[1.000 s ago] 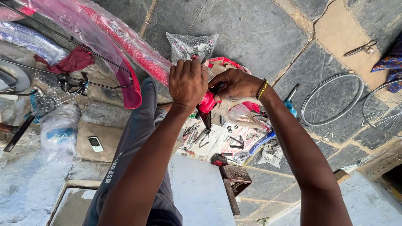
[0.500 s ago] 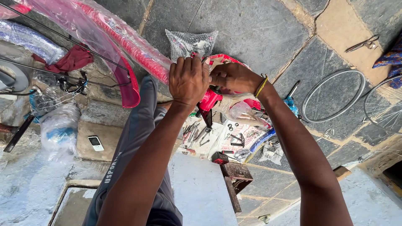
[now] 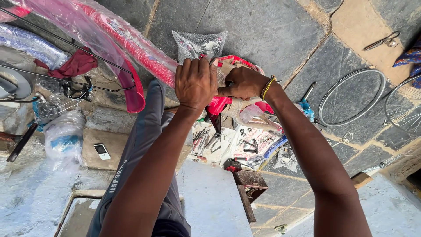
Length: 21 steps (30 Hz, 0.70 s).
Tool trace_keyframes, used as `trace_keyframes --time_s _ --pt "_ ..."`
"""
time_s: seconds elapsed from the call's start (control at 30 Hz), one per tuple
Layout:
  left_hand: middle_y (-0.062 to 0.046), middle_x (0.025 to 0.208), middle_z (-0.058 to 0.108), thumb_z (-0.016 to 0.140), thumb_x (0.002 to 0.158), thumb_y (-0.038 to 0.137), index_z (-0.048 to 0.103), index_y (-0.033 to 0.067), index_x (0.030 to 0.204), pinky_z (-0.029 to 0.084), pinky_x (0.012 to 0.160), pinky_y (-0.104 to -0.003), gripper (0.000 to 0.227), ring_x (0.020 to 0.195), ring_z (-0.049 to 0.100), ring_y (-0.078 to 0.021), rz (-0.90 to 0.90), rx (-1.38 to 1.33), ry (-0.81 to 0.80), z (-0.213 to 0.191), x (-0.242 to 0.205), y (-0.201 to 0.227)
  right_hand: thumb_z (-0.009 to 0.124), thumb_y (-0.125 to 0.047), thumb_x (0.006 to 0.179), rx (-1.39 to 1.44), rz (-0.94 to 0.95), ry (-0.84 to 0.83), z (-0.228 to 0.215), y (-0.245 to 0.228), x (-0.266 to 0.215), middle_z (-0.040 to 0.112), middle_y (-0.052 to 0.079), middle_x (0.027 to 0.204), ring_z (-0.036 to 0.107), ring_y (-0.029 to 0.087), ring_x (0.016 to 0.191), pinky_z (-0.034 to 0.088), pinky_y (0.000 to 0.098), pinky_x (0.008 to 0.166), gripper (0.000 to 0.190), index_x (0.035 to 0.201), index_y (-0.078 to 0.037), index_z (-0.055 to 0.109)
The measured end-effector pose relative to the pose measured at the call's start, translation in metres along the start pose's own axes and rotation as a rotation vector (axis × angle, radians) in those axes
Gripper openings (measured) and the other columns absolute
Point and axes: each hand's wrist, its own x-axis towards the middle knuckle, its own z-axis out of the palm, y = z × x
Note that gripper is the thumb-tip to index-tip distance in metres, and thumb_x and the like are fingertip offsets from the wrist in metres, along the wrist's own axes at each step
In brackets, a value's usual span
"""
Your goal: The person sits on the floor of a bicycle workshop assembling a new pink children's bicycle that is still partly wrapped in plastic. He picks small hardware from a cloth of parts, uses a spanner and screwdriver to tighten bolts on the frame and handlebar area, and turns the frame to reach different sides.
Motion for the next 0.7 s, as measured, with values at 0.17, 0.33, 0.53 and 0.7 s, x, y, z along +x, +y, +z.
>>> trace_keyframes --time_s 0.17,0.33,0.53,0.7 --pt "-0.007 0.078 0.059 0.067 0.100 0.026 0.064 0.0062 0.091 0.043 0.071 -0.041 0.022 0.079 0.056 -0.0236 0.006 0.001 -0.023 -0.001 0.003 0.000 0.061 -0.063 0.092 0.053 -0.292 0.227 0.017 0.030 0.024 0.076 0.017 0.098 0.072 0.030 0.091 0.055 0.0422 0.083 0.064 0.104 -0.002 0.074" --pt "-0.007 0.080 0.059 0.065 0.100 0.026 0.065 0.0058 0.094 0.043 0.072 -0.040 0.021 0.080 0.056 -0.0234 0.000 -0.005 -0.004 -0.002 0.002 -0.001 0.071 -0.056 0.090 0.025 -0.156 0.135 0.006 0.018 0.005 0.075 0.017 0.104 0.072 0.028 0.096 0.055 0.0402 0.091 0.057 0.115 -0.005 0.074" --pt "-0.007 0.079 0.059 0.066 0.102 0.026 0.065 0.0057 0.094 0.043 0.071 -0.041 0.022 0.080 0.056 -0.0239 0.010 -0.016 -0.003 -0.004 0.004 0.000 0.075 -0.018 0.066 0.276 -0.375 0.110 0.003 0.026 0.008 0.073 0.013 0.112 0.070 0.022 0.104 0.054 0.0347 0.094 0.058 0.122 -0.003 0.068" --pt "-0.007 0.080 0.059 0.066 0.102 0.027 0.064 0.0058 0.095 0.043 0.072 -0.041 0.022 0.081 0.056 -0.0247 0.012 -0.007 -0.001 -0.006 0.004 0.001 0.085 -0.026 0.072 0.392 -0.435 0.076 0.010 0.039 0.019 0.075 0.009 0.114 0.071 0.020 0.106 0.056 0.0345 0.095 0.056 0.121 -0.004 0.071"
